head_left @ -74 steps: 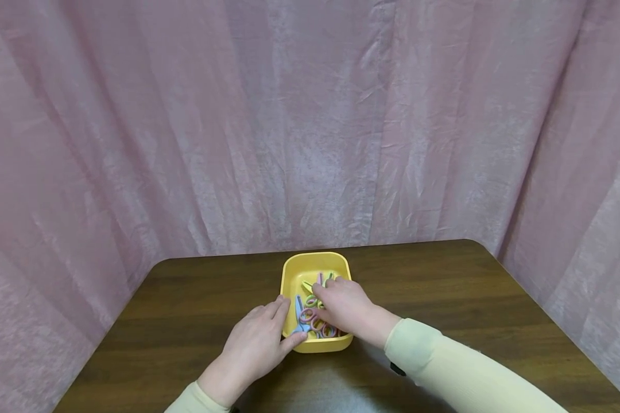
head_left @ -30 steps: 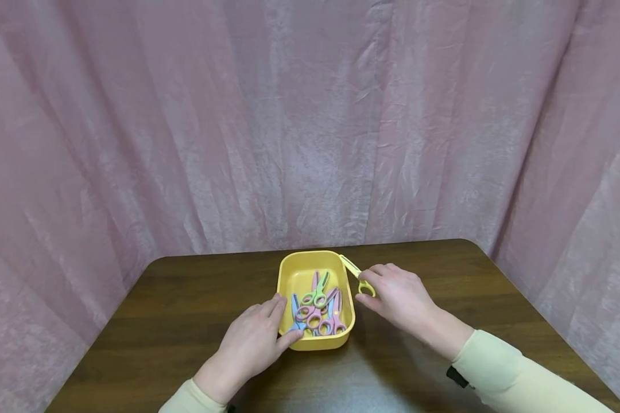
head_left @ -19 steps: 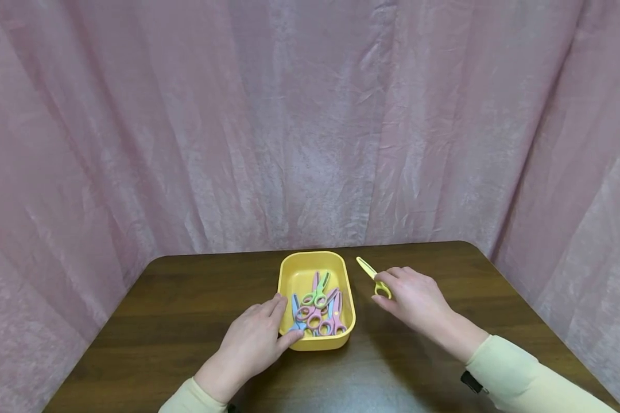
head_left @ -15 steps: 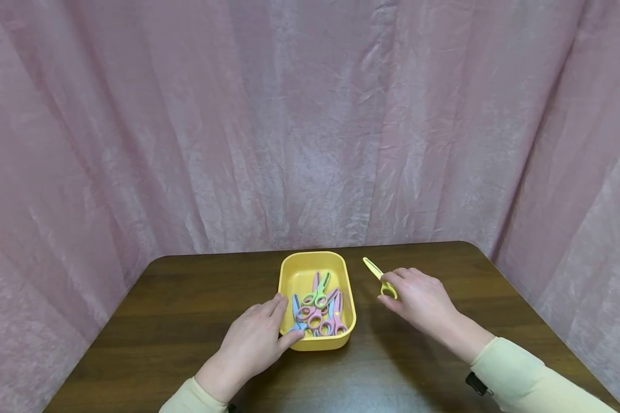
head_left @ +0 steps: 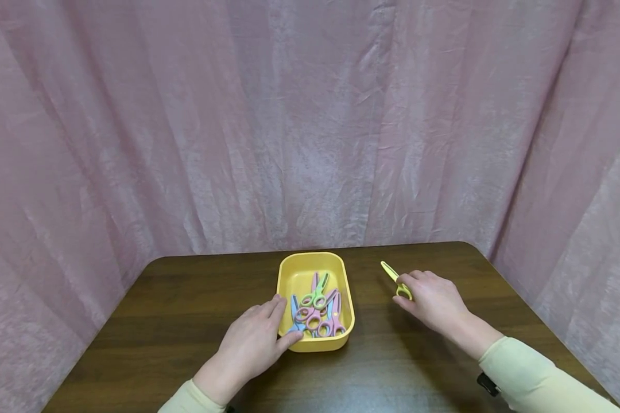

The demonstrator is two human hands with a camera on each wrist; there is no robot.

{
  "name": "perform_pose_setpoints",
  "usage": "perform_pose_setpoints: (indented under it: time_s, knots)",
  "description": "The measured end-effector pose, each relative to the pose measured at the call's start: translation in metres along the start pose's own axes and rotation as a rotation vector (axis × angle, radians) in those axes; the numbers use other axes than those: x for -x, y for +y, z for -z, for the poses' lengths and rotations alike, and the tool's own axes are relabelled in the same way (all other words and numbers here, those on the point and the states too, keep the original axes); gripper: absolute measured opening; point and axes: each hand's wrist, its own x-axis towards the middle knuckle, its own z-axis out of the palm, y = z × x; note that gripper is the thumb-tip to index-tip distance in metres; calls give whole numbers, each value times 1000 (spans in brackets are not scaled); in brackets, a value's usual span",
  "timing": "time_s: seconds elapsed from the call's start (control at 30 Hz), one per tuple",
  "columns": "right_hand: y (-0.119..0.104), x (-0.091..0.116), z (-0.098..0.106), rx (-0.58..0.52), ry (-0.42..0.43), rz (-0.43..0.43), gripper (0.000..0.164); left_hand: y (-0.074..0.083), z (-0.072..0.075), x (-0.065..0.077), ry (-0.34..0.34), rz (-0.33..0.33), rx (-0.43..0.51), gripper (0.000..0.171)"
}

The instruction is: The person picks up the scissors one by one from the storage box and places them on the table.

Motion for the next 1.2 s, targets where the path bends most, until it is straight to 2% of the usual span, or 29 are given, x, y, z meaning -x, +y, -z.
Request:
perform_pose_setpoints:
  time_s: [0.57, 0.9, 1.2]
  knots:
    - [21, 0, -19, 18, -107, -59, 30, 0, 1, -1, -2, -1, 7, 82]
    - [25, -1, -26, 23, -130, -73, 31, 6, 0, 1, 46, -42, -49, 78]
    - [26, 2, -33, 32, -150, -83, 32, 7, -2, 1, 44, -43, -60, 79]
